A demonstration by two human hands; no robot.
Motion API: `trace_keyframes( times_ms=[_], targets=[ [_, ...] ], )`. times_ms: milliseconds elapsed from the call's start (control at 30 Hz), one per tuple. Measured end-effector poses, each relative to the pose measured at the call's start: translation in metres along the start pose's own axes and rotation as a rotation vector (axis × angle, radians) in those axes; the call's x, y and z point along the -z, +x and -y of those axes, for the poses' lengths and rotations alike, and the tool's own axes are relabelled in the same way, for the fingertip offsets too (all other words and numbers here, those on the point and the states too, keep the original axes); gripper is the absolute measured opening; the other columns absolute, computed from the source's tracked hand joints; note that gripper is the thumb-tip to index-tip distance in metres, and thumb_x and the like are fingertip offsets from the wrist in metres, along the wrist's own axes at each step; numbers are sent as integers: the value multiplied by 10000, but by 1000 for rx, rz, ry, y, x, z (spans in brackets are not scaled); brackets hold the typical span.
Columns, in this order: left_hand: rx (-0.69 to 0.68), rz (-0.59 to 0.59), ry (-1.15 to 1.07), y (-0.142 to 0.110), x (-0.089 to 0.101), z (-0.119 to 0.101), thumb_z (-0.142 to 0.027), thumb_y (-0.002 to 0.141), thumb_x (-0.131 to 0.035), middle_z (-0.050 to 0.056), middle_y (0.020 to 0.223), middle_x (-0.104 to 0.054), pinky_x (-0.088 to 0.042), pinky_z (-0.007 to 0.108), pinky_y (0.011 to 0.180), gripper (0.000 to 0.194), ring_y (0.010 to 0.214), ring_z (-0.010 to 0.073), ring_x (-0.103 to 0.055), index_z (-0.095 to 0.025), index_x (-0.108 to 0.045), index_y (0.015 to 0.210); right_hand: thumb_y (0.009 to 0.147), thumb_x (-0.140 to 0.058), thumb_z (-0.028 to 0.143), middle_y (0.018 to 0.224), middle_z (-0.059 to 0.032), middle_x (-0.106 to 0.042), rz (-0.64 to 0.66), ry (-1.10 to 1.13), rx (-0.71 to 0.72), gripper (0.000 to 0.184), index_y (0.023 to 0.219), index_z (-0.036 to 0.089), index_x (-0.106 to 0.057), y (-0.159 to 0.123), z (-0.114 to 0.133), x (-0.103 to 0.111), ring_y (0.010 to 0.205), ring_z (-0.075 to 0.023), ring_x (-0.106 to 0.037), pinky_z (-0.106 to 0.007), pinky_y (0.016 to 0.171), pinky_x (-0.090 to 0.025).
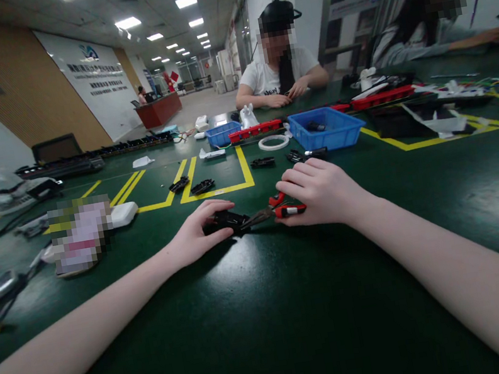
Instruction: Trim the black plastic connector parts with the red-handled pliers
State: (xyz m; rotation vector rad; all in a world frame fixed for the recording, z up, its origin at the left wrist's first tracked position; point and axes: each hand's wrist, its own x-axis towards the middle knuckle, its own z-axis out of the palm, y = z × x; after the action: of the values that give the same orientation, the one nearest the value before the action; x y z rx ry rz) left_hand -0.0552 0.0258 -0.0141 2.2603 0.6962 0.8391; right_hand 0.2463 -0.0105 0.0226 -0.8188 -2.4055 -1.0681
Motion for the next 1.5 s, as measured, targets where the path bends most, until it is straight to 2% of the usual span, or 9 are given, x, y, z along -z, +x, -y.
trace_keyframes(
  times_ms=[167, 300, 533, 767, 867, 967, 1067, 1233, 1500],
  targets=[
    [89, -106, 28, 0, -1, 6, -207, 855, -684, 118, 1333, -549, -520, 450, 994, 482, 1185, 257, -581, -197, -557, 1320, 882, -608, 511, 894, -125, -728, 46, -37, 2, 403, 948, 122, -691, -5, -11, 3, 784, -252, -650, -367, 705, -470],
    [121, -93, 50, 0, -1, 9, -228, 867, -679, 113, 1323, -560, -506, 470, 1022, 474, 1179, 256, -587, -208, -553, 1323, 889, -584, 551, 902, -125, -727, 112, -75, -37, 430, 948, 140, -693, -14, -25, 2, 807, -261, -642, -370, 703, -460],
    [59, -108, 115, 0, 2, 9, -248, 914, -634, 95, 1305, -583, -462, 478, 1088, 340, 1268, 260, -547, -215, -609, 1252, 844, -609, 618, 860, -121, -719, 183, -125, -256, 450, 880, 177, -689, -45, -56, -3, 764, -264, -608, -379, 646, -409],
    [-44, -205, 331, 5, 16, 23, -210, 910, -590, 108, 1309, -559, -410, 484, 1125, 281, 1269, 270, -540, -200, -618, 1189, 851, -614, 613, 830, -149, -695, 212, -205, -337, 443, 818, 172, -648, -64, -72, -4, 728, -252, -566, -376, 628, -360],
    [-58, -225, 464, 6, 23, 32, -211, 897, -584, 116, 1320, -556, -399, 510, 1111, 304, 1273, 294, -530, -198, -607, 1200, 848, -618, 613, 837, -154, -690, 221, -226, -351, 443, 824, 172, -644, -67, -73, -7, 742, -258, -558, -379, 636, -346],
    [33, -243, 590, 8, 31, 43, -232, 888, -594, 126, 1364, -543, -373, 562, 1100, 355, 1305, 336, -495, -203, -587, 1241, 841, -628, 609, 849, -159, -687, 211, -241, -362, 447, 855, 163, -648, -67, -73, -9, 763, -268, -560, -383, 648, -344],
    [120, -258, 604, 10, 36, 56, -262, 880, -598, 156, 1397, -519, -384, 568, 1095, 431, 1333, 351, -474, -176, -545, 1299, 833, -640, 602, 879, -165, -692, 177, -246, -374, 450, 903, 158, -652, -66, -70, -9, 781, -281, -567, -391, 663, -349],
    [174, -235, 591, 14, 37, 73, -318, 878, -601, 183, 1482, -454, -373, 557, 1126, 571, 1386, 348, -438, -152, -456, 1406, 851, -628, 598, 931, -194, -706, 83, -231, -393, 480, 990, 139, -657, -61, -61, -5, 805, -307, -596, -411, 671, -384],
    [156, -136, 574, 15, 34, 72, -336, 940, -532, 107, 1337, -608, -414, 516, 1098, 331, 1279, 293, -548, -204, -612, 1232, 833, -651, 577, 1016, -156, -720, 12, -90, -278, 502, 1094, 149, -677, -41, -37, -12, 922, -321, -658, -427, 759, -478]
  ],
)
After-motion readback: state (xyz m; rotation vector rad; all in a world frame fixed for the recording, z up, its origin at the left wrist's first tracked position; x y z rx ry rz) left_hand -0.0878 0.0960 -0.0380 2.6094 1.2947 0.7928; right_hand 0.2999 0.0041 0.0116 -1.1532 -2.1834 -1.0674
